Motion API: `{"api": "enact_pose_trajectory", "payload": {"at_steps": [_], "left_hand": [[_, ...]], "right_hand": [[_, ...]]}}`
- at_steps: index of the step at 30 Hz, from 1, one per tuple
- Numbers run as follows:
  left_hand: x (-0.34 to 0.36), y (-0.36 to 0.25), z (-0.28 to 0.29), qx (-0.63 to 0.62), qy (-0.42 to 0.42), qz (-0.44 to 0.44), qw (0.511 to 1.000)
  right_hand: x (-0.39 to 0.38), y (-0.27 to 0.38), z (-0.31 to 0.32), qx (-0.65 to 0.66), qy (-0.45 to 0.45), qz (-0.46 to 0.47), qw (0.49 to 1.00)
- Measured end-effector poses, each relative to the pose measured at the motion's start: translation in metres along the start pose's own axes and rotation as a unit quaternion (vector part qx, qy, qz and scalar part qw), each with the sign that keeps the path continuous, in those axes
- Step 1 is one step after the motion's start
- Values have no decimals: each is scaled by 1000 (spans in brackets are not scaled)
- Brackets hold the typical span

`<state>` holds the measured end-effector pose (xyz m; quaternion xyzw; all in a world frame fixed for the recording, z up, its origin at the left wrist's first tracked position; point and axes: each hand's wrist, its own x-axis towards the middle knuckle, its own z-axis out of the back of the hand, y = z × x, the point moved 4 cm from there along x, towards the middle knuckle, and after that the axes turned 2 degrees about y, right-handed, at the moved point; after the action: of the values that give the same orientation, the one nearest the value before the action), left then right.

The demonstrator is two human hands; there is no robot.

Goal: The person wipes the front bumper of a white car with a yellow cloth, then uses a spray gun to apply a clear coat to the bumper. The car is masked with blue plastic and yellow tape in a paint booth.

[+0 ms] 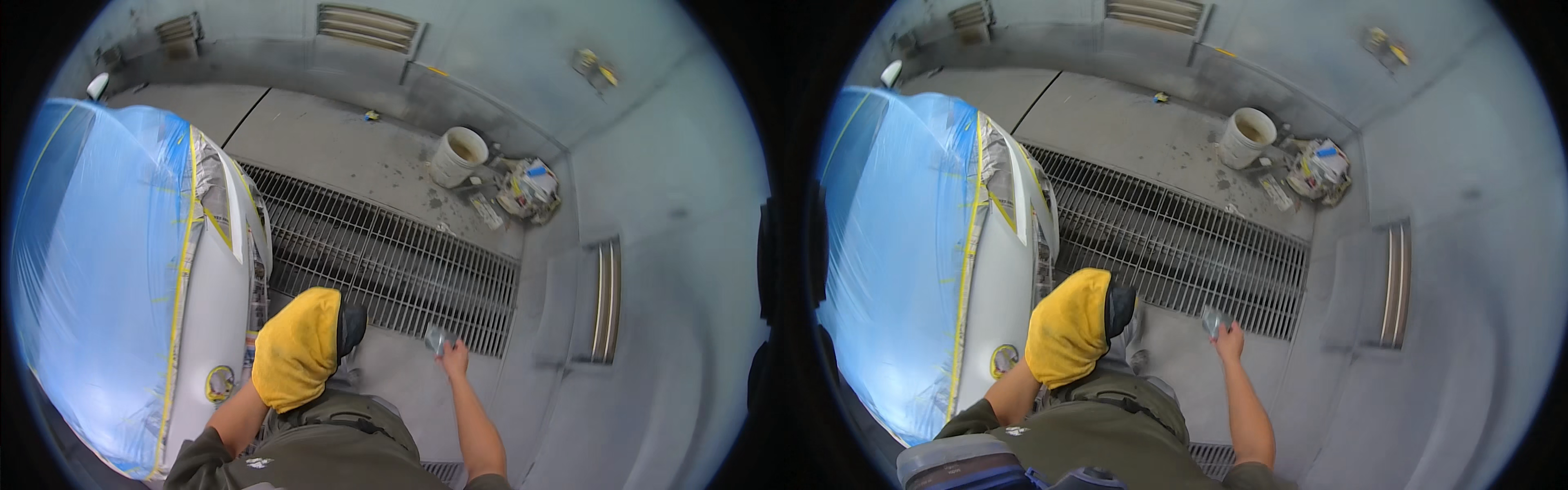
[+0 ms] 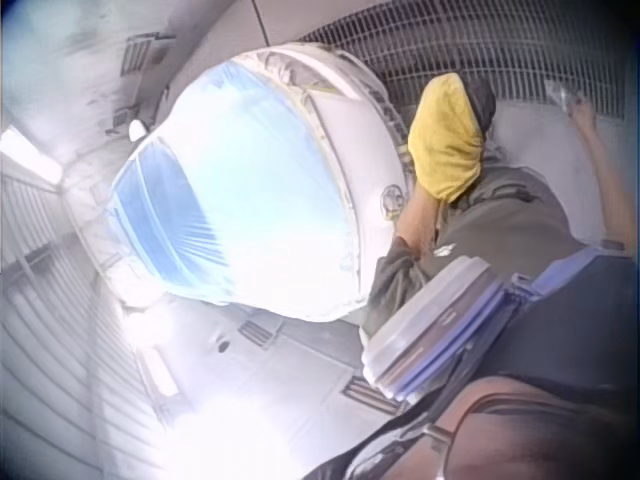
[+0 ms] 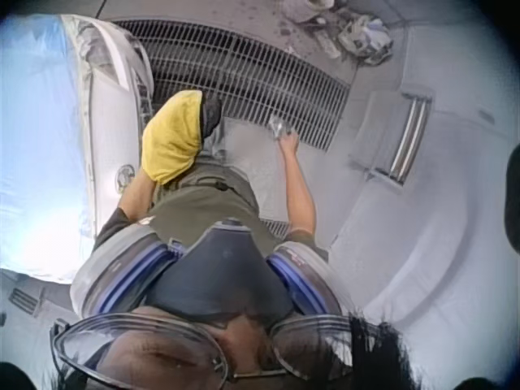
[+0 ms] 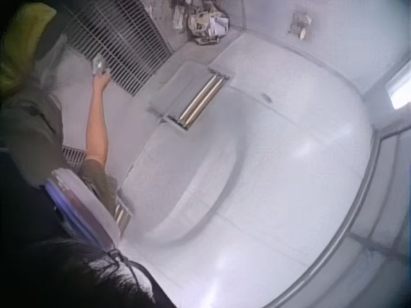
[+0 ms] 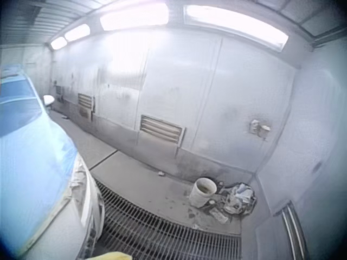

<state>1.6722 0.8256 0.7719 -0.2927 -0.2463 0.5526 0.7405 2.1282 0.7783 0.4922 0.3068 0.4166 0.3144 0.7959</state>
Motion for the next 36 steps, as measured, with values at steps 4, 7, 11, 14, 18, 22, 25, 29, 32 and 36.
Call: {"api": "enact_pose_trajectory", "payload": {"at_steps": [4, 7, 11, 14, 18, 22, 25, 29, 32, 36], "left_hand": [[117, 83, -80, 14, 114, 125, 986], [241, 106, -98, -273, -9, 120, 955], [397, 91, -82, -297, 49, 92, 949], [495, 90, -70, -272, 47, 102, 956], [596, 129, -81, -247, 28, 175, 953], [641, 153, -93, -264, -7, 277, 924], [671, 157, -83, -315, -48, 320, 892], [726, 172, -53, -413, -126, 341, 835], [765, 196, -25, -524, -183, 312, 771], [805, 274, 33, -666, -259, 225, 662]], "right_hand": [[195, 134, -7, -62, 71, 48, 994], [294, 207, -19, 22, 60, 14, 998], [398, 296, -17, -20, 66, 11, 998], [507, 347, -9, -77, 32, 12, 996], [717, 378, -18, -172, 47, 57, 982], [879, 399, -45, -401, 17, 107, 910], [892, 465, -94, -438, 101, 120, 885], [775, 627, -229, -168, 373, 210, 888], [639, 736, -313, -27, 538, 213, 815], [557, 859, -424, -146, 493, 278, 811]]}}
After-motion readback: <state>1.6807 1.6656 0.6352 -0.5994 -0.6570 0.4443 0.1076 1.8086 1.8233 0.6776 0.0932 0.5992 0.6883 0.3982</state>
